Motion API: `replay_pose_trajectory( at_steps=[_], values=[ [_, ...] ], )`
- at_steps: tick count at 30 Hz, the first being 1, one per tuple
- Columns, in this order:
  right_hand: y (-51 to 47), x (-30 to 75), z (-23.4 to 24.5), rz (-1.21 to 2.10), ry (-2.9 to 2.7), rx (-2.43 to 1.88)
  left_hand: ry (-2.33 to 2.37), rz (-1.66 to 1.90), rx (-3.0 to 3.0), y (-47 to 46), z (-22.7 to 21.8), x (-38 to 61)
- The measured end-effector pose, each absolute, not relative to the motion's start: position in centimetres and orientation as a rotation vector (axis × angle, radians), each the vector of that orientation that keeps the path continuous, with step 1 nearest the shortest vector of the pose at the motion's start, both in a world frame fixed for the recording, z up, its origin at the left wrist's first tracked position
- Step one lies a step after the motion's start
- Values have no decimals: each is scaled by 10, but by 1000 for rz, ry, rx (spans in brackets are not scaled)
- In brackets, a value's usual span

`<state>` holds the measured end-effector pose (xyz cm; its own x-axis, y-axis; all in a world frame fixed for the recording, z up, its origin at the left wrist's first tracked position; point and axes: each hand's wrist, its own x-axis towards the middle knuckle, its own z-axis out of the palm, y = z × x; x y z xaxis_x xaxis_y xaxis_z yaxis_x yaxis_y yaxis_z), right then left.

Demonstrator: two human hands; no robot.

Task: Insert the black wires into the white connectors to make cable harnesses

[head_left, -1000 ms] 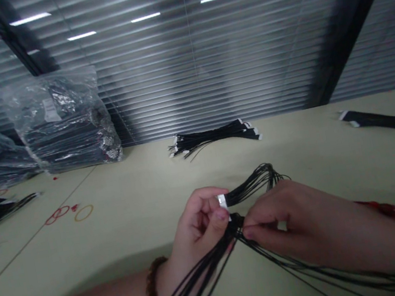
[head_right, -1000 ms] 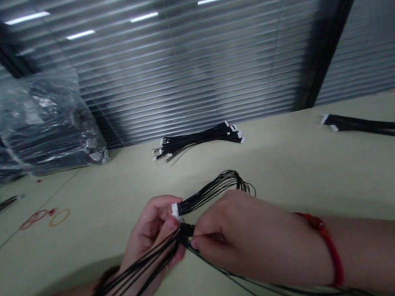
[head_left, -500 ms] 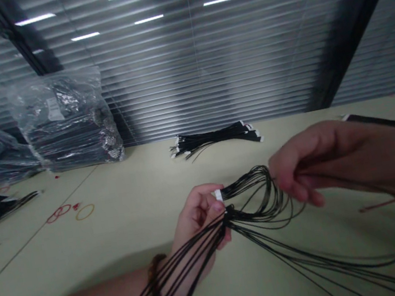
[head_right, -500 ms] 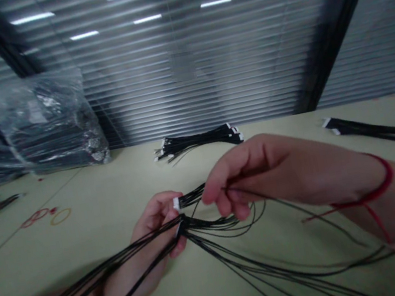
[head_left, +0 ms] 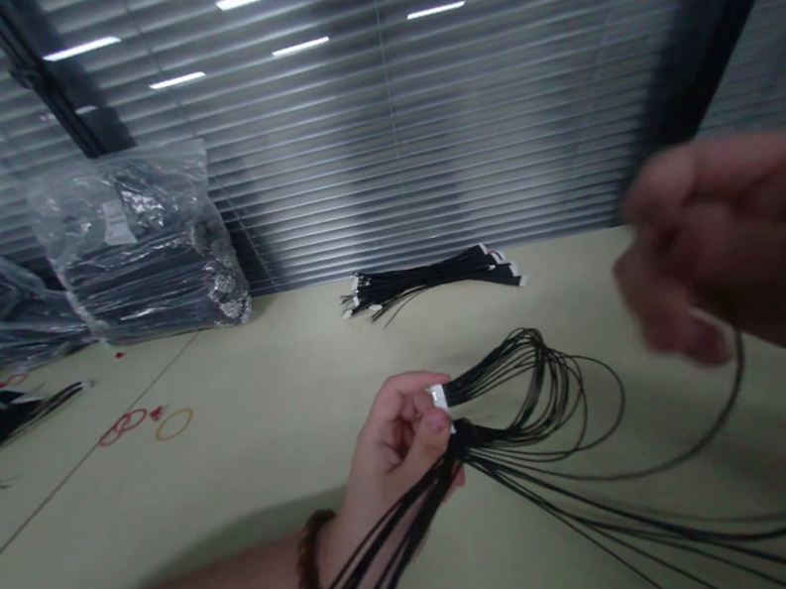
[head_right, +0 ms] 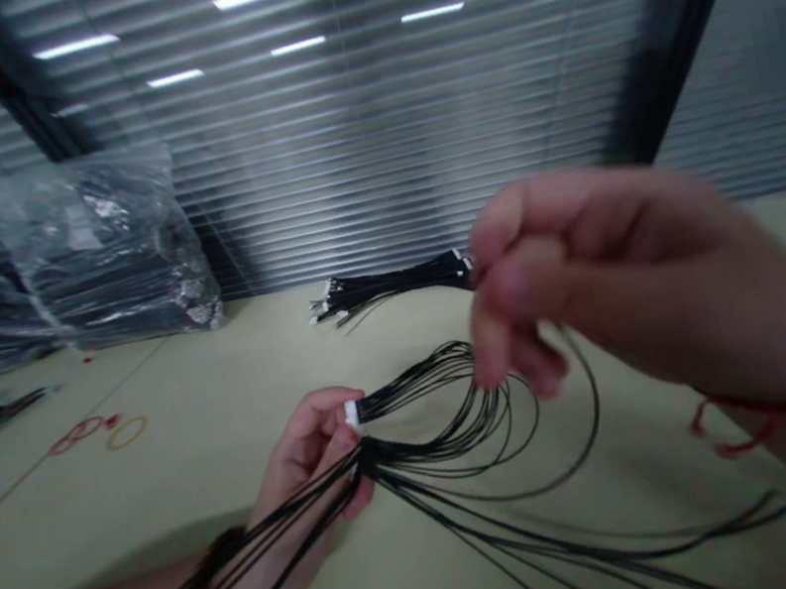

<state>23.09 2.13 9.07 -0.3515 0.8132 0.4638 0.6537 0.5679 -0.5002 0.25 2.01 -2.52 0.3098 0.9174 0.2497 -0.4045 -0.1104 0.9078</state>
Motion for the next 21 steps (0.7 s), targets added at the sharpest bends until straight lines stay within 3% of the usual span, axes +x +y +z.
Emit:
replay_pose_trajectory(
  at_steps=[3, 7, 10, 21],
  values=[
    [11, 207, 80, 391, -2415, -1000, 520, 1247, 1241, 20, -25, 0],
    [4, 194, 60, -67, -2515, -944, 536, 1259, 1270, 15, -20, 0],
    [3, 196, 55, -196, -2514, -905, 499, 1268, 1272, 14, -18, 2],
    [7, 198, 53, -202, -2507, -862, 438, 1273, 1281, 14, -20, 3]
  ],
)
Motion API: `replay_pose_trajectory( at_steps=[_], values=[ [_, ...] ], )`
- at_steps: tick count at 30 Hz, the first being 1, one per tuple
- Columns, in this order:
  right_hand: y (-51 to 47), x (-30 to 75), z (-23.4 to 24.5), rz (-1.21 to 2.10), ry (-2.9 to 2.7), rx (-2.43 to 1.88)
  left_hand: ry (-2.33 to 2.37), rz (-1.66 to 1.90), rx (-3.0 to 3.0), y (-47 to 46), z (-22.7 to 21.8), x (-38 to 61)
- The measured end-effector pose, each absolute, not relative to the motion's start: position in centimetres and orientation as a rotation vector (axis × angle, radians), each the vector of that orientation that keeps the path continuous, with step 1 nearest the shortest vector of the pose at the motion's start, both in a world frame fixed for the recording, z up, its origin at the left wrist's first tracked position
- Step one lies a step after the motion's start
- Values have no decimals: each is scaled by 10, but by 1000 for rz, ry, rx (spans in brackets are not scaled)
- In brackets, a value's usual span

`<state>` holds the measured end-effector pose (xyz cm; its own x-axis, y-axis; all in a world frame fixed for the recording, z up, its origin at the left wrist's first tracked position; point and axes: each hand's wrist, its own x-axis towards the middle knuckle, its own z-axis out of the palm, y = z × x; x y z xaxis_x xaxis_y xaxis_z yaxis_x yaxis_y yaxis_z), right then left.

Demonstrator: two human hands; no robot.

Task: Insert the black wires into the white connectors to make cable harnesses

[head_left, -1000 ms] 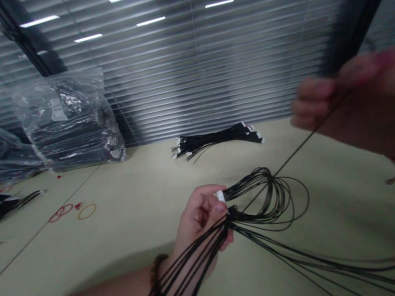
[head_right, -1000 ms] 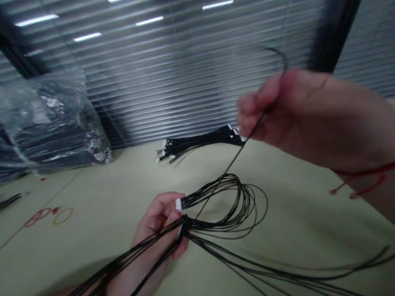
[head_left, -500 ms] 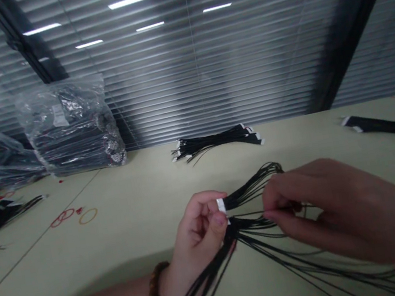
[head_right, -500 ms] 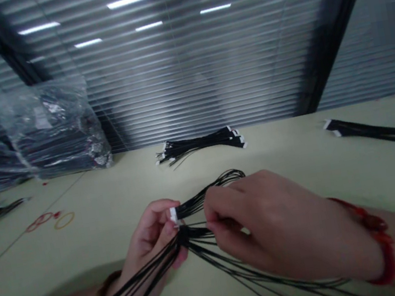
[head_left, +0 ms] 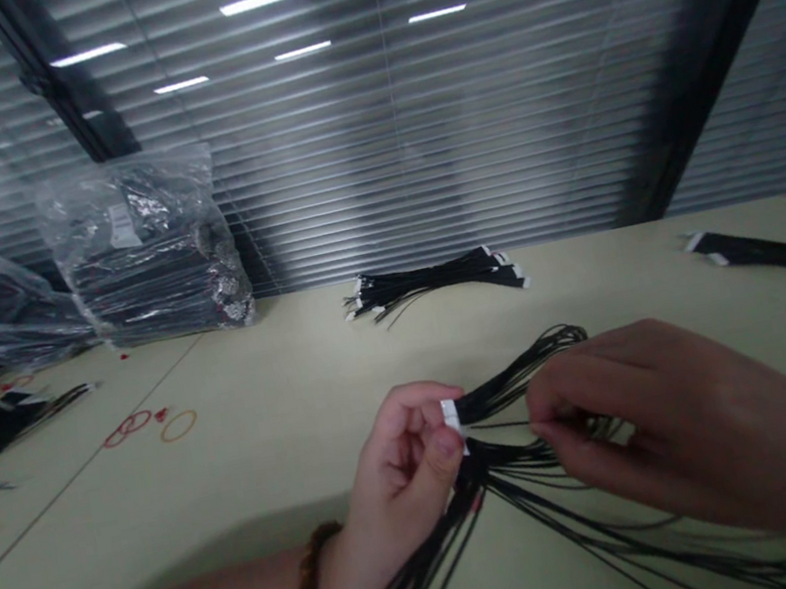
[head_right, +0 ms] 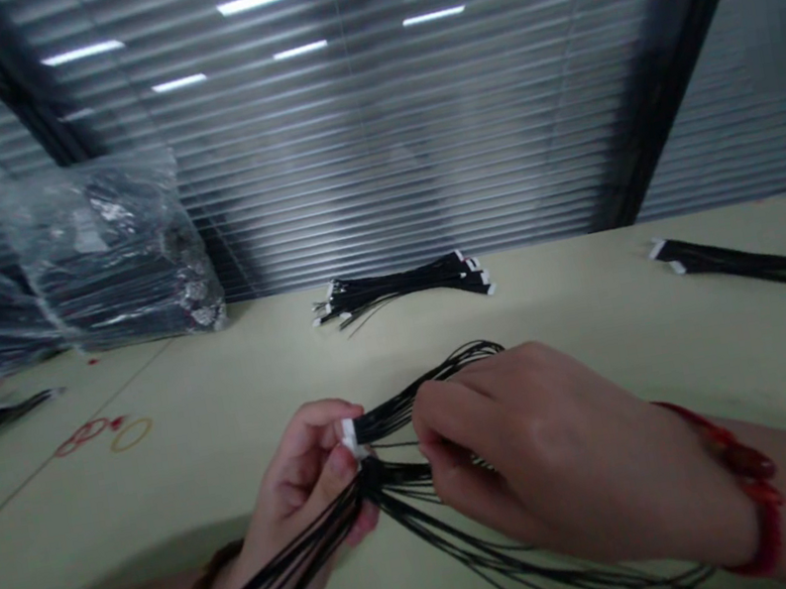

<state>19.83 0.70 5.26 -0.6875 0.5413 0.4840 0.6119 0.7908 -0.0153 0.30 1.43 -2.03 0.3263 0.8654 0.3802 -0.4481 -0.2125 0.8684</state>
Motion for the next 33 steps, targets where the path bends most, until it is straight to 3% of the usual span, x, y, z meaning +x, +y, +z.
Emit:
replay_pose_trajectory(
  at_steps=[33],
  values=[
    [9, 182, 40, -143, -2523, -873, 507, 1171, 1223, 11, -23, 3]
  ],
)
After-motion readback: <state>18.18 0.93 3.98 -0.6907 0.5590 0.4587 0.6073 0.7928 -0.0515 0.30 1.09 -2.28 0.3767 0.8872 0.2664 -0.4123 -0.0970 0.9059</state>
